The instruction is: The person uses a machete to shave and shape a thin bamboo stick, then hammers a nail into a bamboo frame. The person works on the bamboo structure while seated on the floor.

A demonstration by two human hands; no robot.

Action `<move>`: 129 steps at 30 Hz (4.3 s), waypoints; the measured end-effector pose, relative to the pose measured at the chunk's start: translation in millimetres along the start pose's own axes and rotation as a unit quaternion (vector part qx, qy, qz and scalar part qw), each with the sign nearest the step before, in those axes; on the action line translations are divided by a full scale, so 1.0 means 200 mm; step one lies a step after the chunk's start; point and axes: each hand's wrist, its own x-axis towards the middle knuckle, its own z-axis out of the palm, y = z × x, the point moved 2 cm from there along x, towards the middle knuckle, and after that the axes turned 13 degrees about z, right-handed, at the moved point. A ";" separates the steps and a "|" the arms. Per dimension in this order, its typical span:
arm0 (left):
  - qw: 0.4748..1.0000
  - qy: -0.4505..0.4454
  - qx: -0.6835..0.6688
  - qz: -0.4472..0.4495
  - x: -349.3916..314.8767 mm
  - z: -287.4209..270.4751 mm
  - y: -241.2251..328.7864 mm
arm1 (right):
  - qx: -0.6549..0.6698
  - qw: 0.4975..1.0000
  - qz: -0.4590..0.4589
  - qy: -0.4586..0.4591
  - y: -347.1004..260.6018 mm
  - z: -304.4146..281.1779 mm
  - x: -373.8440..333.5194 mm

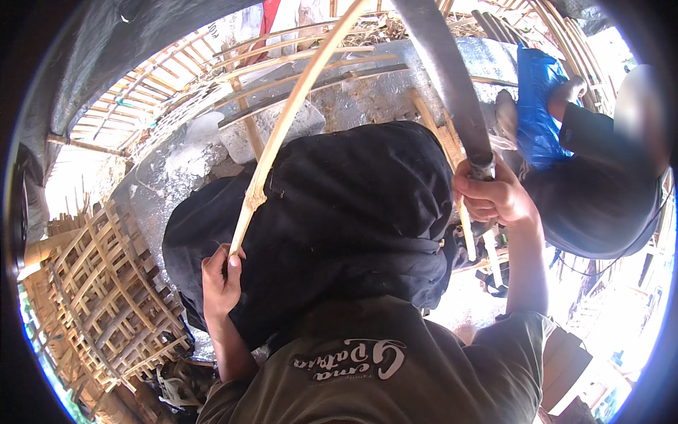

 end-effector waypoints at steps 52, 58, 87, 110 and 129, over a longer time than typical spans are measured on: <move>0.994 -0.012 0.076 0.080 -0.01 0.05 0.05 | -0.108 0.991 -0.045 0.058 -0.08 0.17 0.04; 0.990 -0.020 0.101 0.092 0.03 0.06 0.07 | -0.158 0.986 0.047 0.015 0.02 0.39 0.16; 0.997 -0.016 0.033 0.070 0.03 0.09 0.12 | -0.119 0.990 0.008 -0.070 0.01 0.46 0.21; 0.993 -0.002 0.086 0.079 0.05 0.13 0.13 | -0.036 0.974 0.135 -0.178 0.12 0.51 0.29; 0.995 -0.004 0.060 0.080 0.05 0.14 0.12 | -0.080 0.991 0.035 -0.103 0.05 0.49 0.29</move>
